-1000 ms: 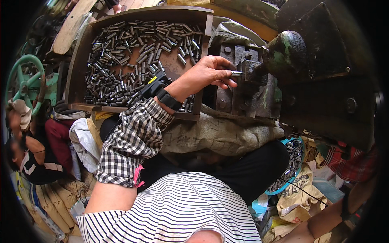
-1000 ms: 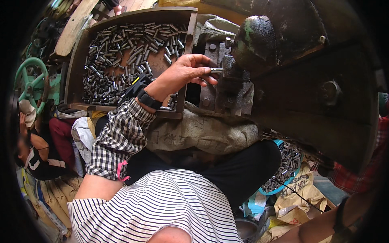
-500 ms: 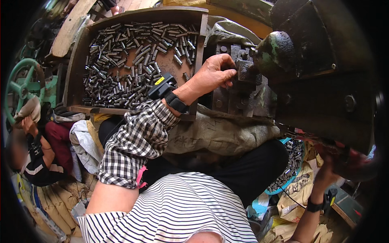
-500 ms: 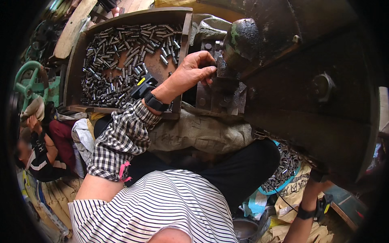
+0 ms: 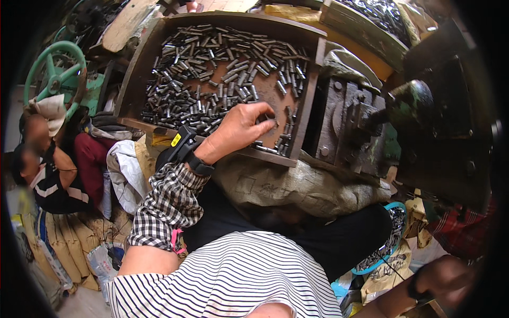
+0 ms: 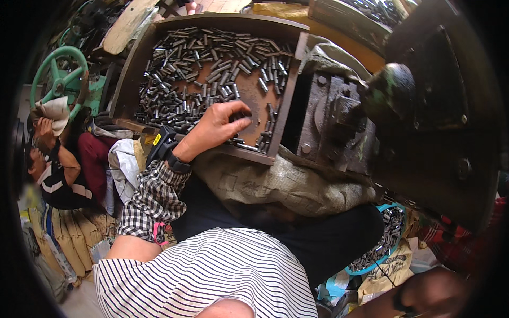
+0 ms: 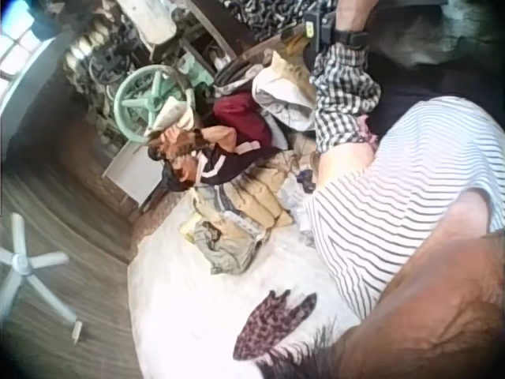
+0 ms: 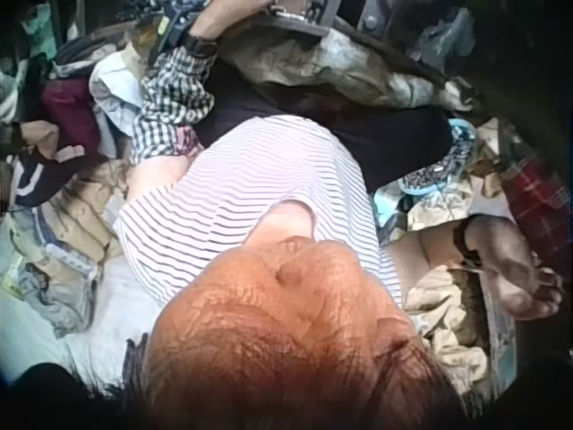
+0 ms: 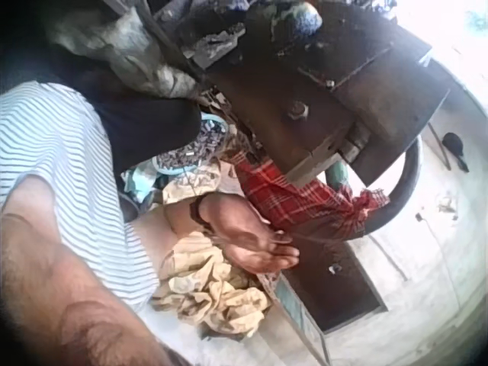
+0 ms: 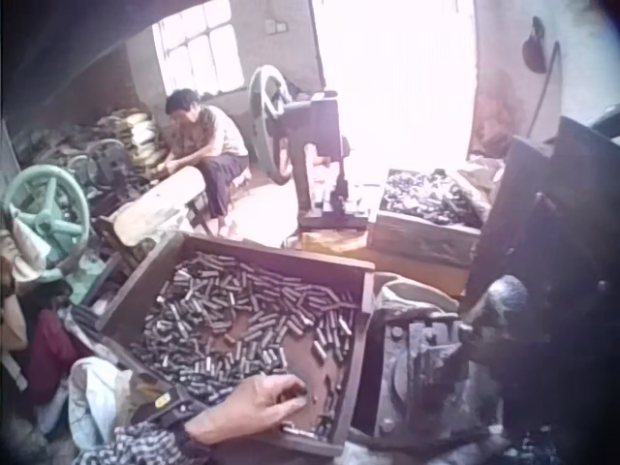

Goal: Inspecting and inserting small metal components into a press machine.

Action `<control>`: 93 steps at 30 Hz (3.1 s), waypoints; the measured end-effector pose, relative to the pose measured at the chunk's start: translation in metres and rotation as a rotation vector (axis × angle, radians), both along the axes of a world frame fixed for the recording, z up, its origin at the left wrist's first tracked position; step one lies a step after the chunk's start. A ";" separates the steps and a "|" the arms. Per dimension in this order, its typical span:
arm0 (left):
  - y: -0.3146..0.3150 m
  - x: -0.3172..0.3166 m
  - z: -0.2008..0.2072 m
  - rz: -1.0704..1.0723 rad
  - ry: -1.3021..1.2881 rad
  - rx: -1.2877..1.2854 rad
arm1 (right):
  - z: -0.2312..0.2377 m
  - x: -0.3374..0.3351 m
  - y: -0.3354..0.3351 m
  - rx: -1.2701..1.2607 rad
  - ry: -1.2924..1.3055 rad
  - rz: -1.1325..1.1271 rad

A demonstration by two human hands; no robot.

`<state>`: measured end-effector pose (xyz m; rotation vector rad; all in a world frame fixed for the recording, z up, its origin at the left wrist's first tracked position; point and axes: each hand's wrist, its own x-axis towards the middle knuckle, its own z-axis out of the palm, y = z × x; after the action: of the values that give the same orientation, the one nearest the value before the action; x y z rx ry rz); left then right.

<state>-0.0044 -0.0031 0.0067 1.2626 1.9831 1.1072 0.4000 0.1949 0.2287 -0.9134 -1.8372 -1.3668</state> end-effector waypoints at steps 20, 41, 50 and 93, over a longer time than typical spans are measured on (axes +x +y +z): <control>-0.030 -0.027 -0.030 -0.226 0.507 -0.102 | -0.255 -0.357 -0.044 -1.208 -0.499 0.655; -0.016 -0.012 -0.035 -0.111 0.602 -0.177 | -0.232 -0.255 -0.078 -2.215 0.560 0.964; -0.005 -0.010 -0.022 -0.033 0.121 -0.020 | -0.222 -0.252 -0.062 -2.595 0.835 0.932; -0.002 0.020 -0.017 0.162 -1.055 0.227 | -0.221 -0.247 -0.069 -2.753 1.353 0.793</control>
<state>0.0156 -0.0046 -0.0099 0.3999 1.1660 1.6470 0.1533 0.1261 0.0081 -0.9656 -1.1403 2.4795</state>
